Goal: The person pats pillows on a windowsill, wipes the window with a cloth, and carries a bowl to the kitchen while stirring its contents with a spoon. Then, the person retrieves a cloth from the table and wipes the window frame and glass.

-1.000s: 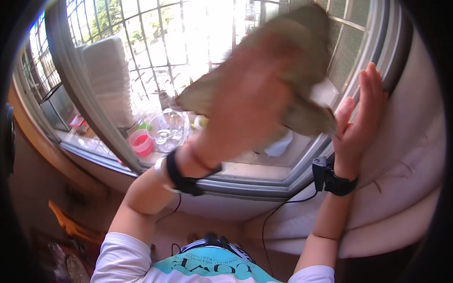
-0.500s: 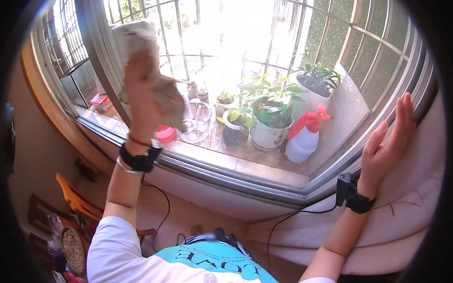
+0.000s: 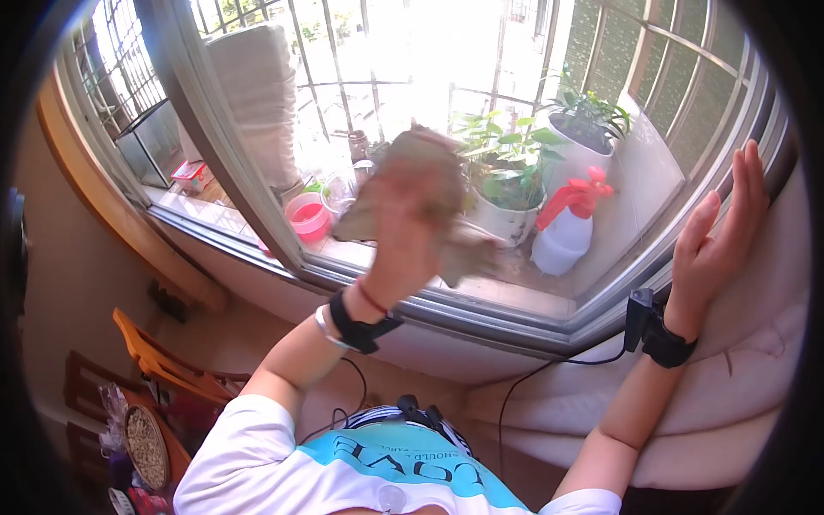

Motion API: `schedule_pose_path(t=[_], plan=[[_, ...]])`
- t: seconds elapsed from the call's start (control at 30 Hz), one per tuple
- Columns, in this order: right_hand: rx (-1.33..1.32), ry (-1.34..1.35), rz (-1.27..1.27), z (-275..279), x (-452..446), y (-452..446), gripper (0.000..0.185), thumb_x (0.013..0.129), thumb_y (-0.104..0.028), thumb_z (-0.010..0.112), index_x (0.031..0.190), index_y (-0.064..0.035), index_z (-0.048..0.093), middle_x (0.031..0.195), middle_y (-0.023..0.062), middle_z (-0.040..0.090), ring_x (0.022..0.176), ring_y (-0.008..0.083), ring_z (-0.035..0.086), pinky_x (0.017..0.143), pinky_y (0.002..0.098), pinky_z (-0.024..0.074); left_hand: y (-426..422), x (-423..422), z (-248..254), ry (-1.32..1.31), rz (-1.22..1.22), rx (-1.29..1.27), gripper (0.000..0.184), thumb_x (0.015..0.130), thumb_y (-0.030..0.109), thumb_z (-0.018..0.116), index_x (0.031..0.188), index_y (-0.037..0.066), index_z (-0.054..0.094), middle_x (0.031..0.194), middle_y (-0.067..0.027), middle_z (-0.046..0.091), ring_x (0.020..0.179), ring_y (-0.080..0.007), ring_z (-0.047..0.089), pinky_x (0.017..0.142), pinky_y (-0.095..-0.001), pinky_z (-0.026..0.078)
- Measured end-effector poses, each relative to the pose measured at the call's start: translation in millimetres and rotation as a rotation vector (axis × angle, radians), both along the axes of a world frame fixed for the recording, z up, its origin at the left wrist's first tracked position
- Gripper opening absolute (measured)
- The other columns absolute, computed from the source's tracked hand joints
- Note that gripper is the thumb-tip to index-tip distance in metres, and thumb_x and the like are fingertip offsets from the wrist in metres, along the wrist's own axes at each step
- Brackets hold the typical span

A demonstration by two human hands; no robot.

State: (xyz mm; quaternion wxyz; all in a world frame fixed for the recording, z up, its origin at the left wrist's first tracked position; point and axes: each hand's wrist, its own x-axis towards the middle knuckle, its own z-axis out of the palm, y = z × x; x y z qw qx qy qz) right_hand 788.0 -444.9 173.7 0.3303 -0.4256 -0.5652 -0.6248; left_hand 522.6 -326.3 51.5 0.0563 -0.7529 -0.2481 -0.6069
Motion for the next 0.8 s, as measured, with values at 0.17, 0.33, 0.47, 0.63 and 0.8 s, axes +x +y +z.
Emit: schedule_pose_path(t=[0.17, 0.33, 0.47, 0.63, 0.8], plan=[[-0.003, -0.016, -0.007, 0, 1, 0, 0.033, 0.087, -0.004, 0.036, 0.118, 0.0042, 0.046, 0.123, 0.0173, 0.048, 0.113, 0.0311, 0.047, 0.095, 0.0393, 0.0354, 4, -10, 21, 0.348, 0.272, 0.49, 0.024, 0.06, 0.021, 0.061, 0.08, 0.007, 0.062, 0.108, -0.0054, 0.053, 0.104, -0.0259, 0.048, 0.085, -0.0415, 0.035], [-0.012, -0.021, -0.024, -1, 6, 1, 0.033, 0.089, -0.006, 0.035, 0.12, 0.0038, 0.044, 0.123, 0.0186, 0.048, 0.113, 0.0318, 0.047, 0.095, 0.0395, 0.0355, 61, -110, 12, -0.354, -0.001, -0.191, 0.055, 0.069, 0.014, 0.063, 0.115, -0.003, 0.039, 0.11, -0.0149, 0.043, 0.096, -0.0302, 0.048, 0.087, -0.0398, 0.041], [-0.019, 0.039, -0.028, -6, 5, 1, 0.034, 0.09, -0.007, 0.035, 0.121, 0.0038, 0.043, 0.124, 0.0193, 0.046, 0.113, 0.0328, 0.046, 0.095, 0.0393, 0.0346, 61, -162, 1, -0.081, 0.523, -0.018, 0.054, 0.075, 0.006, 0.05, 0.124, -0.005, 0.03, 0.121, -0.0187, 0.036, 0.105, -0.0293, 0.046, 0.088, -0.0338, 0.041], [-0.006, 0.082, 0.0, -24, 0, 7, 0.034, 0.09, -0.007, 0.034, 0.121, 0.0046, 0.042, 0.125, 0.02, 0.044, 0.115, 0.0327, 0.045, 0.096, 0.0395, 0.0338, 57, -135, -67, -0.309, 0.358, -0.079, 0.06, 0.071, 0.011, 0.055, 0.124, -0.005, 0.03, 0.125, -0.0188, 0.034, 0.115, -0.0305, 0.036, 0.097, -0.0382, 0.031], [0.019, 0.127, -0.037, -41, -14, 7, 0.033, 0.09, -0.006, 0.034, 0.12, 0.0045, 0.042, 0.125, 0.0204, 0.044, 0.114, 0.0332, 0.045, 0.096, 0.0399, 0.0338, 44, -128, -123, -0.272, 0.213, -0.227, 0.057, 0.072, 0.011, 0.056, 0.12, -0.007, 0.031, 0.133, -0.0209, 0.023, 0.124, -0.0332, 0.024, 0.103, -0.044, 0.02]])
